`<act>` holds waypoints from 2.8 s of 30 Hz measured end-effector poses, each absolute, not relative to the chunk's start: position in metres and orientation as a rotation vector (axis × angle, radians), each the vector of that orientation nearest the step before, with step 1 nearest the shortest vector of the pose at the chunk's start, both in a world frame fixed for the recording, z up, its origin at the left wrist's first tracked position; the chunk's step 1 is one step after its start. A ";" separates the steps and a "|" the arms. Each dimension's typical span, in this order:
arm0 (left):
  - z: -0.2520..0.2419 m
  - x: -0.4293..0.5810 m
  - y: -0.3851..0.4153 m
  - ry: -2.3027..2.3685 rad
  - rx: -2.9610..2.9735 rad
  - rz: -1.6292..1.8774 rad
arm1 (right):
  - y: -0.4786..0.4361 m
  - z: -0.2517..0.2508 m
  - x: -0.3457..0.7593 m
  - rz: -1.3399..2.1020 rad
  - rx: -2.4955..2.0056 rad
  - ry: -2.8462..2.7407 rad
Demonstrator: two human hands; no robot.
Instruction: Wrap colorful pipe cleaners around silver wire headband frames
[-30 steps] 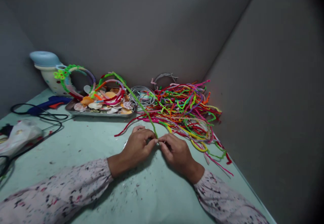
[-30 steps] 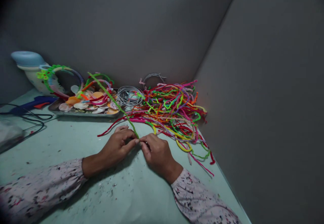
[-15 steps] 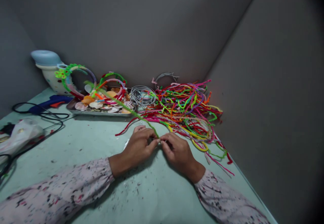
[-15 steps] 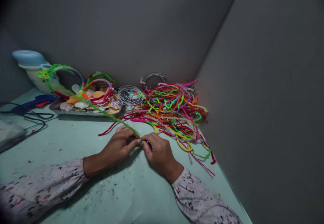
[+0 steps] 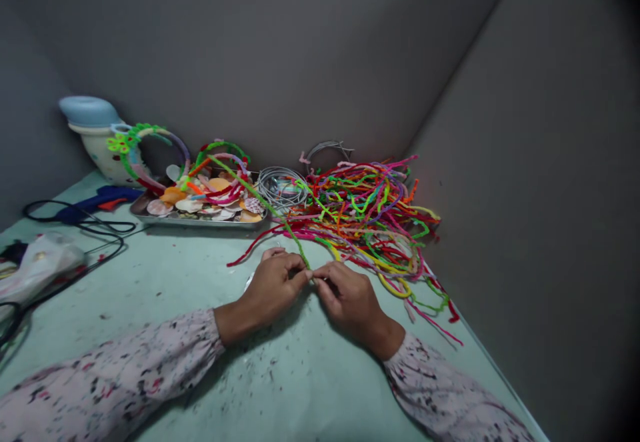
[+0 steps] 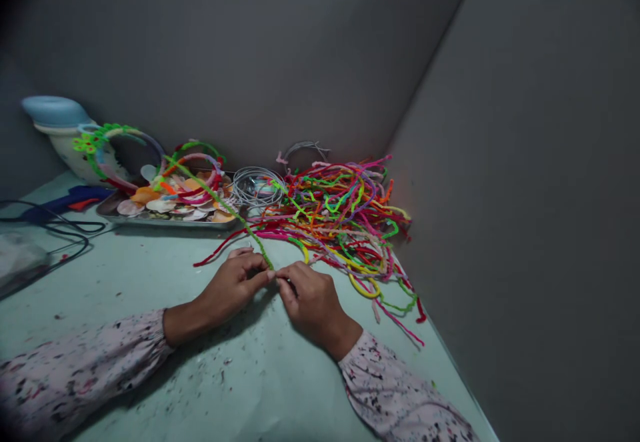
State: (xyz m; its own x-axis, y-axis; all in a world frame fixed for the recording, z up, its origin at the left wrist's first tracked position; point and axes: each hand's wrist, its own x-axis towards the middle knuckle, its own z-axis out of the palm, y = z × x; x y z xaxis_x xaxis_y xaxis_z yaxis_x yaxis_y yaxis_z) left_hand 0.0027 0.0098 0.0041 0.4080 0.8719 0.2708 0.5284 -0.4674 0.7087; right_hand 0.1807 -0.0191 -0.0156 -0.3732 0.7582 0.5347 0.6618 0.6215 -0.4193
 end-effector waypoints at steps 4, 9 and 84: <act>0.005 0.003 0.009 1.197 2.179 0.869 | -0.019 -0.014 0.180 0.183 -1.103 -2.114; 0.006 0.002 0.006 1.143 2.294 0.948 | -0.020 -0.012 0.180 0.216 -1.120 -2.041; -0.003 -0.001 0.010 0.985 2.493 1.228 | -0.020 -0.013 0.180 0.176 -1.120 -1.953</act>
State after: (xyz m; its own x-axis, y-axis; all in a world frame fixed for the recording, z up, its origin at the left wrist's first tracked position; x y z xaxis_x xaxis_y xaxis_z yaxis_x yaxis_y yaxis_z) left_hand -0.0015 0.0105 -0.0030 0.4354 0.6397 0.6335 0.4797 -0.7603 0.4380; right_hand 0.1796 -0.0200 -0.0130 -0.2326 0.7616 0.6048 0.6409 0.5878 -0.4937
